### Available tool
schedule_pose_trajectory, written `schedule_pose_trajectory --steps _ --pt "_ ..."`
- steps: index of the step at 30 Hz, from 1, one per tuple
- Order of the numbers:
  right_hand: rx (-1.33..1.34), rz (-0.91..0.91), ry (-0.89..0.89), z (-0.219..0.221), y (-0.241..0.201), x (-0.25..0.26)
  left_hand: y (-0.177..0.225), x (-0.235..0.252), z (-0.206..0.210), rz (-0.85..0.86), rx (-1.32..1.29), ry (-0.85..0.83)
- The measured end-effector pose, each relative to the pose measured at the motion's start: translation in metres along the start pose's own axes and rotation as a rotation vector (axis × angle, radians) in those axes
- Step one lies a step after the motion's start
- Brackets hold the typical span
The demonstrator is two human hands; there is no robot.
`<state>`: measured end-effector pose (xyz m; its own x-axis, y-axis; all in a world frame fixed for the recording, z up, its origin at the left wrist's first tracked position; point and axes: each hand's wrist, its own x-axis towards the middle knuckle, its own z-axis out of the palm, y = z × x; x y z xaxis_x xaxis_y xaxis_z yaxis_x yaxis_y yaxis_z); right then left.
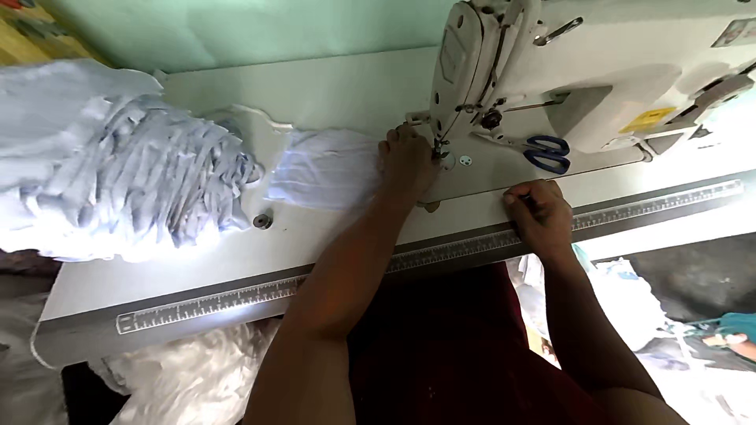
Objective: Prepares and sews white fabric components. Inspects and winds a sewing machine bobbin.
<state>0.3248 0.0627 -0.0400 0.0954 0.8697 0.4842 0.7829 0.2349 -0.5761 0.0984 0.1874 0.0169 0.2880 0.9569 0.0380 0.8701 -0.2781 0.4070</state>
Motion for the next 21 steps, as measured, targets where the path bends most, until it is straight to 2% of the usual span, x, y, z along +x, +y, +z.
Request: schedule_pose_trajectory --steps 5,12,21 --pt "-0.006 -0.004 0.004 0.0 0.0 0.0 -0.004 0.006 -0.008 0.017 0.048 -0.084" --pt "-0.024 -0.049 0.011 0.0 0.002 0.0 -0.016 0.008 -0.019 -0.065 0.127 0.101" --pt "-0.038 -0.038 0.007 0.0 0.003 -0.001 -0.016 0.023 -0.004 -0.054 0.174 0.165"
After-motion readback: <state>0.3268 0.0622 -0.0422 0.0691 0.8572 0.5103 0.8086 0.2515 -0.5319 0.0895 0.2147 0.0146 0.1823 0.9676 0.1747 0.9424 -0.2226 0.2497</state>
